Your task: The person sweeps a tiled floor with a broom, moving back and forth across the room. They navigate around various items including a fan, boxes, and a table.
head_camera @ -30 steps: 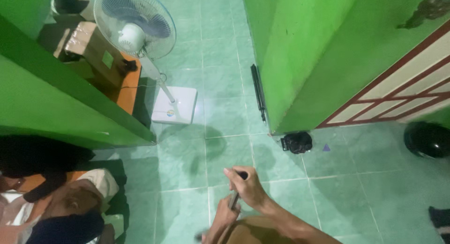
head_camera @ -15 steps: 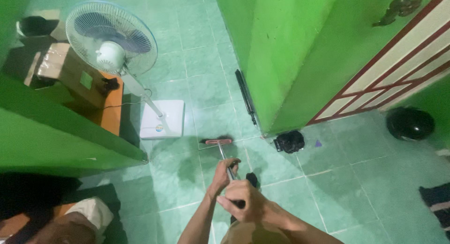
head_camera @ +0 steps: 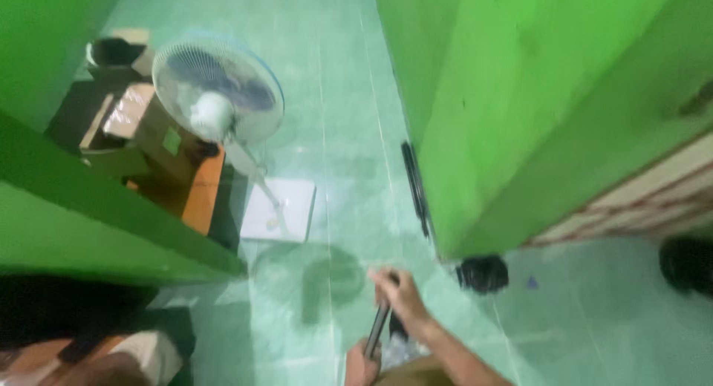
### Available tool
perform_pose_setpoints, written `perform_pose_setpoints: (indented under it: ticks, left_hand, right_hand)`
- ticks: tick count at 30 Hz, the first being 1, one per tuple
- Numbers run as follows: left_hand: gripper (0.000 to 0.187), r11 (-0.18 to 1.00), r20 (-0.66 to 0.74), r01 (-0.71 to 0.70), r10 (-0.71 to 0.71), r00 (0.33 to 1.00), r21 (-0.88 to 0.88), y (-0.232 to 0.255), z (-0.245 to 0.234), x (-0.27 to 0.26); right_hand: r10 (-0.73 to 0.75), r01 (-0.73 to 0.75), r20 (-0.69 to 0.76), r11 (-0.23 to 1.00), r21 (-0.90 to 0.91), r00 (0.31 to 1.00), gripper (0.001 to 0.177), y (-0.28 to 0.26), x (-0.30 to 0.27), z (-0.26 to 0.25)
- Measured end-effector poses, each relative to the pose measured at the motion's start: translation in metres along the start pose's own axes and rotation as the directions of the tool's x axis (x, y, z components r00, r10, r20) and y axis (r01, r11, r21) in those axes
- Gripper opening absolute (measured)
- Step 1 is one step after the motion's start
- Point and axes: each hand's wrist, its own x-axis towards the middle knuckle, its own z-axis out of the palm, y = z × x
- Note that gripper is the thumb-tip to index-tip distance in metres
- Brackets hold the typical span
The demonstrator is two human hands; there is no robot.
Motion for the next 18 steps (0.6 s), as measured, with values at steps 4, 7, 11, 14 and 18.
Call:
perform_pose_setpoints:
  ticks: [4, 7, 11, 14, 18]
  left_hand:
    - [0.015, 0.989, -0.022, -0.113, 0.116, 0.993, 0.096, -0.006, 0.024, 0.041]
    - [0.019, 0.991, -0.028, -0.128, 0.129, 0.991, 0.039, 0.037, 0.034, 0.111]
    - [0.023, 0.971, 0.118, -0.239, 0.239, 0.964, -0.012, 0.11, 0.028, 0.194]
    - [0.033, 0.906, 0.103, -0.391, 0.41, 0.906, -0.162, 0.157, 0.016, 0.243]
    - [0.034, 0.899, 0.039, -0.41, 0.42, 0.907, -0.157, 0.216, 0.009, 0.266]
  right_hand:
    - [-0.102, 0.113, 0.196, 0.992, -0.046, 0.975, 0.046, -0.01, 0.021, -0.007]
    - [-0.269, 0.305, 0.237, 0.943, -0.13, 0.933, 0.044, -0.05, 0.047, -0.029]
    - [-0.464, 0.575, 0.452, 0.806, -0.142, 0.762, 0.042, -0.078, 0.073, -0.048]
    - [-0.537, 0.754, 0.569, 0.606, -0.254, 0.623, 0.051, -0.092, 0.108, -0.054]
    - [-0.812, 0.929, 0.47, 0.367, -0.049, 0.346, 0.032, -0.141, 0.136, -0.09]
